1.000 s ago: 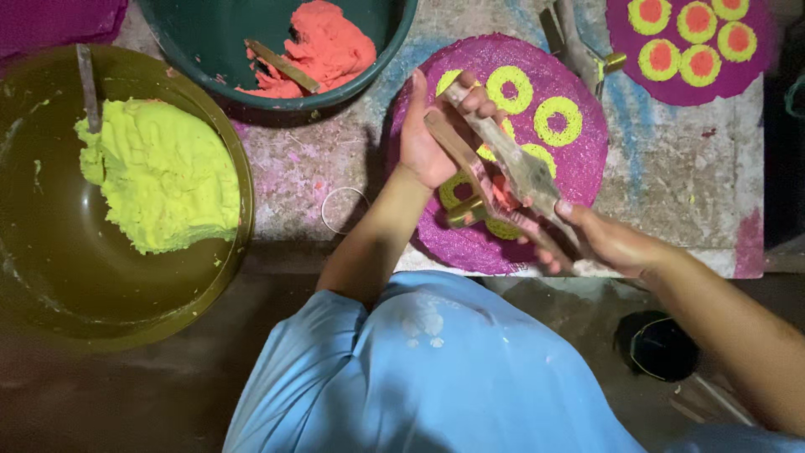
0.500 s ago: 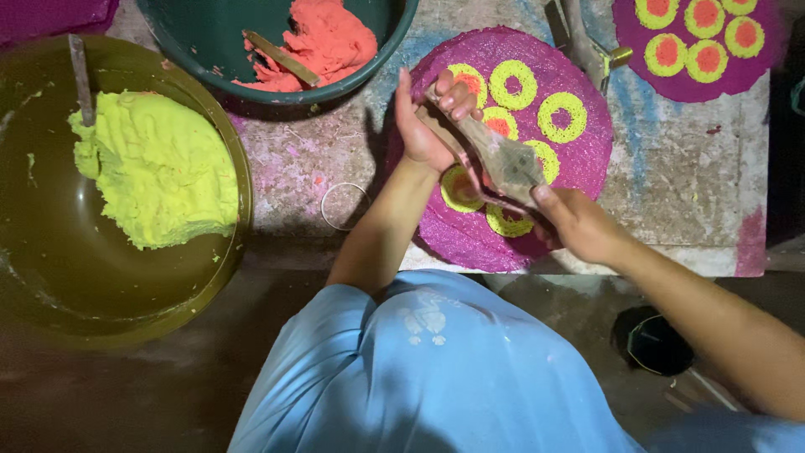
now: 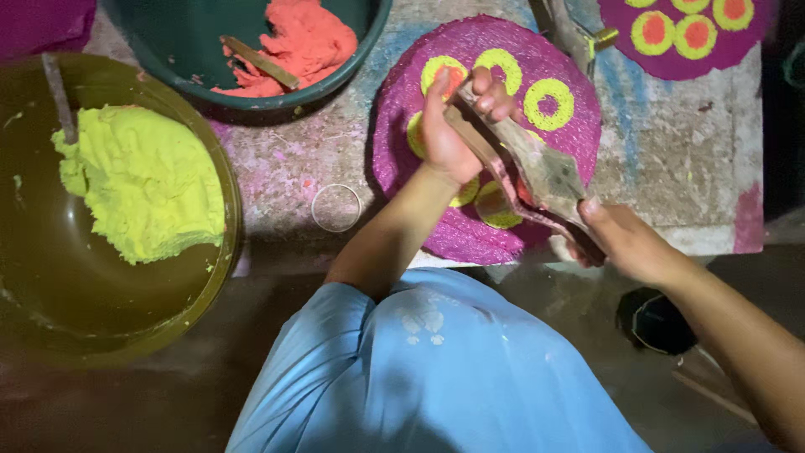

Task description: The person scoops pink paste from a bowl into a wooden hand extruder press and squeezes the press to extrude ring-shaped paste pieces onto pink discs, building up flower decorations, refilling the press with more paste as it empties.

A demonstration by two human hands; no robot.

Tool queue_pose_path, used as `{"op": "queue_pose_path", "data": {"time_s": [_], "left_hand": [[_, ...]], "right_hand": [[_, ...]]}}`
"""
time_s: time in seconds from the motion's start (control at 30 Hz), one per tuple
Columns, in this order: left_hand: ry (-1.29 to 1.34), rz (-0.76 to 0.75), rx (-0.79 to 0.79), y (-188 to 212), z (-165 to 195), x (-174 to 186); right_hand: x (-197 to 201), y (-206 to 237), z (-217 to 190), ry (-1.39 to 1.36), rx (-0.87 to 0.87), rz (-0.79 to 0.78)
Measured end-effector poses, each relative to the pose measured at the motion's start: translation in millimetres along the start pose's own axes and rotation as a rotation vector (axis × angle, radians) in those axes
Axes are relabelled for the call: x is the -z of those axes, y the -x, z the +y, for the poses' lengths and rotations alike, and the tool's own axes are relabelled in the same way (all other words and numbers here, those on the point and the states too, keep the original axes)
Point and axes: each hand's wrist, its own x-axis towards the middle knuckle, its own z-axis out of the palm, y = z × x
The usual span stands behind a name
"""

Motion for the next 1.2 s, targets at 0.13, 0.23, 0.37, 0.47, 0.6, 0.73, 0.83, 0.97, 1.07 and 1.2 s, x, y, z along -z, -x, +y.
{"op": "queue_pose_path", "data": {"time_s": [0.13, 0.23, 0.37, 0.47, 0.6, 0.73, 0.83, 0.97, 1.07, 1.2], "left_hand": [[0.179, 0.062, 0.068, -9, -31, 20], [0.111, 0.037, 0.063, -15, -33, 36], [0.056, 0.074, 0.059, -15, -32, 45], [0.068, 0.150, 0.053, -16, -38, 42], [0.028, 0.120, 0.028, -26, -32, 27], [-0.093, -0.023, 0.067, -44, -12, 9], [-0.075, -0.052, 0.086, -60, -12, 4], [-0.009, -0.004, 0.063, -82, -29, 17], [0.030, 0.010, 0.036, -90, -33, 39], [0.037, -0.013, 0.039, -94, -31, 60]], "right_hand": [[-4, 9, 5, 0.171, -0.092, 0.174], [-20, 4, 3, 0.228, -0.065, 0.257], [-26, 4, 3, 0.157, 0.002, 0.249], [-19, 4, 7, 0.196, -0.114, 0.185], [-18, -9, 12, 0.182, 0.030, 0.256], [-10, -20, 12, -0.022, 0.148, 0.153], [14, -15, 9, -0.055, 0.111, 0.161], [30, -15, -4, 0.120, 0.020, 0.306], [20, -27, -15, 0.293, -0.004, 0.423], [6, -38, -20, 0.204, 0.021, 0.424]]}}
